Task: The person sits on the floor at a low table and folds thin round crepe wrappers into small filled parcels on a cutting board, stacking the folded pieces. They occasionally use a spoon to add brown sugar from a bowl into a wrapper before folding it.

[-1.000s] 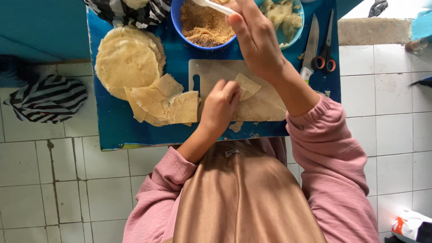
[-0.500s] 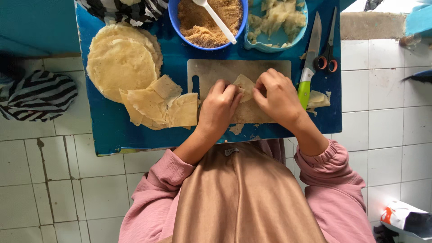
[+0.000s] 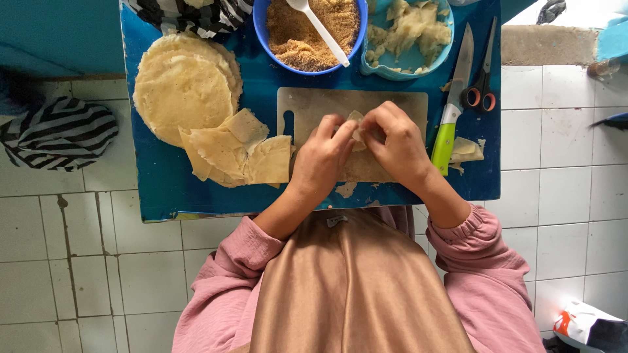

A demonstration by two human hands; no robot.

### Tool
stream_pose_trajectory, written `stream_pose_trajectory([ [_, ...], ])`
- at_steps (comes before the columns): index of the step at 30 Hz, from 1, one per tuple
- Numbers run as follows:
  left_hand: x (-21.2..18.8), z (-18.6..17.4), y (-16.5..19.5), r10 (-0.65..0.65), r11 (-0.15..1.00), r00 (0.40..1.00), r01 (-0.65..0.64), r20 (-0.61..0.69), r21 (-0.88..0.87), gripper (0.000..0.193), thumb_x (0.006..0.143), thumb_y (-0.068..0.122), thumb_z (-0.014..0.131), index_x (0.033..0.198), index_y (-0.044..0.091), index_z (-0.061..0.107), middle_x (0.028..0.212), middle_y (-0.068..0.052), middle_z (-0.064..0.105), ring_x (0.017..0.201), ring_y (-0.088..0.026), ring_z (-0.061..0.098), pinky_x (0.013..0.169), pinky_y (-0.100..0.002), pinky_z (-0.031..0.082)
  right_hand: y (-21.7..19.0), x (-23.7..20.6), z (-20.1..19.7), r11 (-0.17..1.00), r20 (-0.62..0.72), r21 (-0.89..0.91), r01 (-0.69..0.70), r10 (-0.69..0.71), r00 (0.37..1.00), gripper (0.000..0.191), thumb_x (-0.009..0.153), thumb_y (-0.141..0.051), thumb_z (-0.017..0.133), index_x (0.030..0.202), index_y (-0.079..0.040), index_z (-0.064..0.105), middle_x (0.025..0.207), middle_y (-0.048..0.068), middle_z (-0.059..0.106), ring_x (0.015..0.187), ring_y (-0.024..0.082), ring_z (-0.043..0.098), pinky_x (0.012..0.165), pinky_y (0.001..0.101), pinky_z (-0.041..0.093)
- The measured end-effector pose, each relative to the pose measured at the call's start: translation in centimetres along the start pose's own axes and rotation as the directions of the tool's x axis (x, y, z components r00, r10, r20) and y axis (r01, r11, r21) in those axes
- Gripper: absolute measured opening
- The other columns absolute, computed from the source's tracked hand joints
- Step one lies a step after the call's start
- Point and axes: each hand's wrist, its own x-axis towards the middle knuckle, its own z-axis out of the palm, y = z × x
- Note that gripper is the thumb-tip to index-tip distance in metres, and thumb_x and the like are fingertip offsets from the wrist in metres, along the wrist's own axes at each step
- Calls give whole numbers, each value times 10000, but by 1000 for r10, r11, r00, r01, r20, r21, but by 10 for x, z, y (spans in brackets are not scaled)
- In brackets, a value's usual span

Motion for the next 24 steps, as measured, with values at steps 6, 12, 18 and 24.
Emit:
stream_pose_trajectory([
  [6,-4,-2,-1,48,986,996,-59,72,154,197,890,10,671,1078,65,657,1148,-93,597,1006,-281,674,823,-374,579,-11,-9,-18,920,138,-278,277,-247,959,209,838,11,737,1041,-24,701,1045,117,630,1010,312,618,884,423,494],
  [12,-10,-10,-5,148,972,980,-169,134,161,277,883,152,734,1118,18,676,1096,-119,591,961,-291,636,812,-382,556,-7,-17,-18,798,160,-445,405,-374,913,231,824,-53,749,1050,-9,732,1065,99,667,1006,293,624,888,416,479],
  [18,-2,-3,-13,69,974,988,-97,140,205,128,923,98,697,1045,77,666,1053,-96,601,976,-289,653,851,-396,560,12,-1,8,991,3,-132,18,-18,1000,107,858,-45,774,884,-42,670,920,110,638,926,334,601,817,427,480],
  [24,14,2,-21,-1,991,993,-15,122,133,92,934,104,663,985,58,602,955,-113,594,911,-335,657,778,-427,544,13,3,1,982,73,-94,164,-157,985,137,892,4,705,1006,-62,669,1034,100,621,1025,328,596,892,420,480],
])
